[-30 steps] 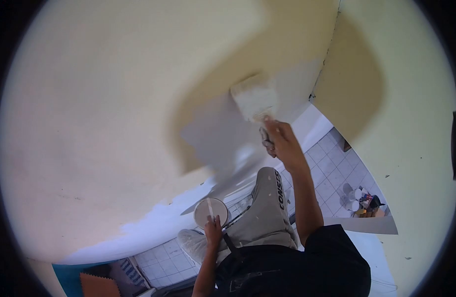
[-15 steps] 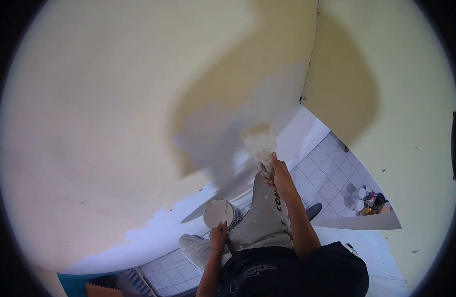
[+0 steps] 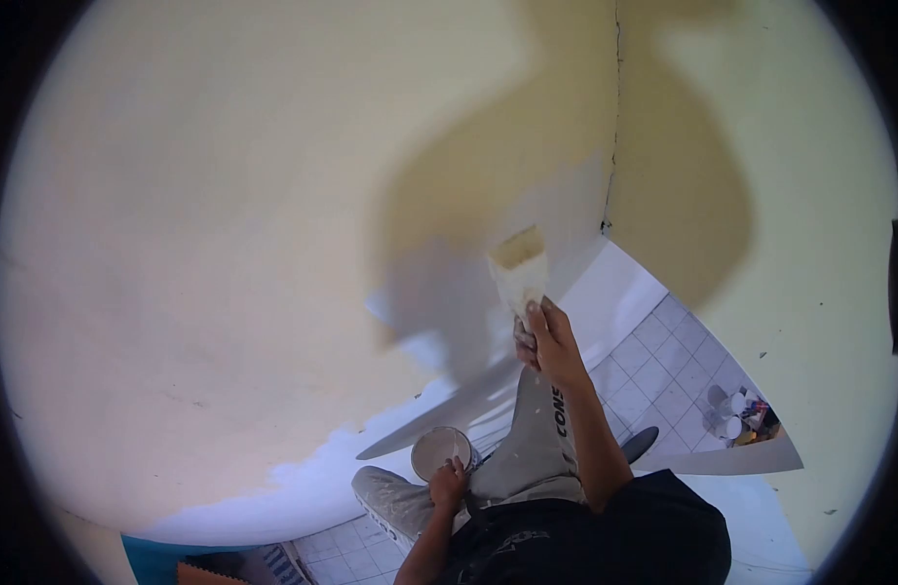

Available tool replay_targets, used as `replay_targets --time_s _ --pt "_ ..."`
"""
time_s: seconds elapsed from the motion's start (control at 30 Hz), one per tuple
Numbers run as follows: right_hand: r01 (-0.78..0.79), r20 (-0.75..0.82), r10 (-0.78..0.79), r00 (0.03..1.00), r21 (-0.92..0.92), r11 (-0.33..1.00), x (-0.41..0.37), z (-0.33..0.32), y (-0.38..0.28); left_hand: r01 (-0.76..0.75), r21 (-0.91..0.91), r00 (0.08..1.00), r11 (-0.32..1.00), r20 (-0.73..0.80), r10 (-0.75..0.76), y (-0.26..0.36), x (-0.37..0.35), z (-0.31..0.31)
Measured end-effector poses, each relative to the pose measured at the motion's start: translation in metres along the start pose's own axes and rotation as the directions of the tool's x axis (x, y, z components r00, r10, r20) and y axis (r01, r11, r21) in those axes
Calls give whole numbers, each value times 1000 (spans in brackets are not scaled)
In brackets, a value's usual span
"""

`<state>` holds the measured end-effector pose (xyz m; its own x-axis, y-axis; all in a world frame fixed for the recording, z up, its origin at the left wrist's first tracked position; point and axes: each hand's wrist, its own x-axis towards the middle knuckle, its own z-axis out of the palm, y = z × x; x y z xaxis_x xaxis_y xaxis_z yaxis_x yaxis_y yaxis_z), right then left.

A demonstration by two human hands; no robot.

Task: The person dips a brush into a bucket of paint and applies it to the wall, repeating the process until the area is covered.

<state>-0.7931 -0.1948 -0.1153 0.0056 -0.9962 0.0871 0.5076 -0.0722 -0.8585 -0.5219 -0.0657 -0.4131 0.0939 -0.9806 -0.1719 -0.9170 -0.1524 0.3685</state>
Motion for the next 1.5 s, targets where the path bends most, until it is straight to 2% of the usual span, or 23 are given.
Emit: replay_targets --time_s 0.07,0.17,0.27,0.37,0.47,0.6,0.67,0.77,0.87,0.97,1.0,1.07,1.1,1.17,1.27,1.3,1.33,1.37,1.43,1.5 --pt "48 16 -46 999 -80 996 20 2 -8 -8 8 1000 1000 20 8 1 0 1" --pt "45 -26 -56 998 -332 942 50 4 9 -5 -4 998 1000 67 5 3 1 -1" --pt "-23 -6 22 1000 -260 965 53 -7 36 -56 -23 987 998 152 59 -2 7 0" --pt "-107 -79 84 993 -348 931 41 -41 77 -100 -14 965 995 242 101 3 7 -10" --pt "-266 -216 172 961 -554 789 17 -62 93 -108 0 947 994 306 103 6 -1 -11" --pt "-172 -185 108 977 -377 910 0 -24 10 -57 10 946 998 320 50 11 4 -20" --pt "-21 -125 -33 992 -407 913 16 -8 -24 -51 3 940 999 339 47 11 6 -22" --pt "69 -76 -115 991 -449 891 45 14 -48 -41 -10 933 999 358 42 15 5 -26" --pt "13 -65 -34 997 -303 953 61 -2 9 -74 -17 938 997 339 76 6 8 -24" --pt "-135 -180 88 980 -270 953 45 -22 62 -113 -11 934 994 341 110 -13 16 -1" --pt "-148 -191 94 977 -290 946 40 -34 85 -126 -5 929 992 349 119 -17 15 5" --pt "-161 -211 94 973 -330 930 33 -63 128 -135 -53 959 989 246 144 -14 12 4" --pt "-201 -246 99 964 -438 876 26 -74 139 -140 -75 970 987 190 152 -13 11 4" --pt "-280 -313 96 945 -622 731 10 -91 152 -140 -63 955 988 255 152 -14 9 3" --pt "-341 -331 217 918 -384 858 -8 -71 103 -209 -76 946 975 235 221 -28 16 17" --pt "-258 -301 134 944 -421 870 -4 -54 76 -238 -82 943 968 220 250 -34 17 22" --pt "-184 -275 60 959 -453 872 2 -34 43 -237 -74 961 969 125 245 -26 12 14" --pt "-124 -257 -4 966 -480 868 5 -15 12 -216 -85 964 973 142 226 -23 13 9" --pt "-79 -215 -14 976 -418 905 15 22 -46 -173 -110 963 979 191 192 -15 9 -1" --pt "-20 -125 -75 989 -623 782 38 27 -54 -194 -108 955 975 208 213 -23 11 9"
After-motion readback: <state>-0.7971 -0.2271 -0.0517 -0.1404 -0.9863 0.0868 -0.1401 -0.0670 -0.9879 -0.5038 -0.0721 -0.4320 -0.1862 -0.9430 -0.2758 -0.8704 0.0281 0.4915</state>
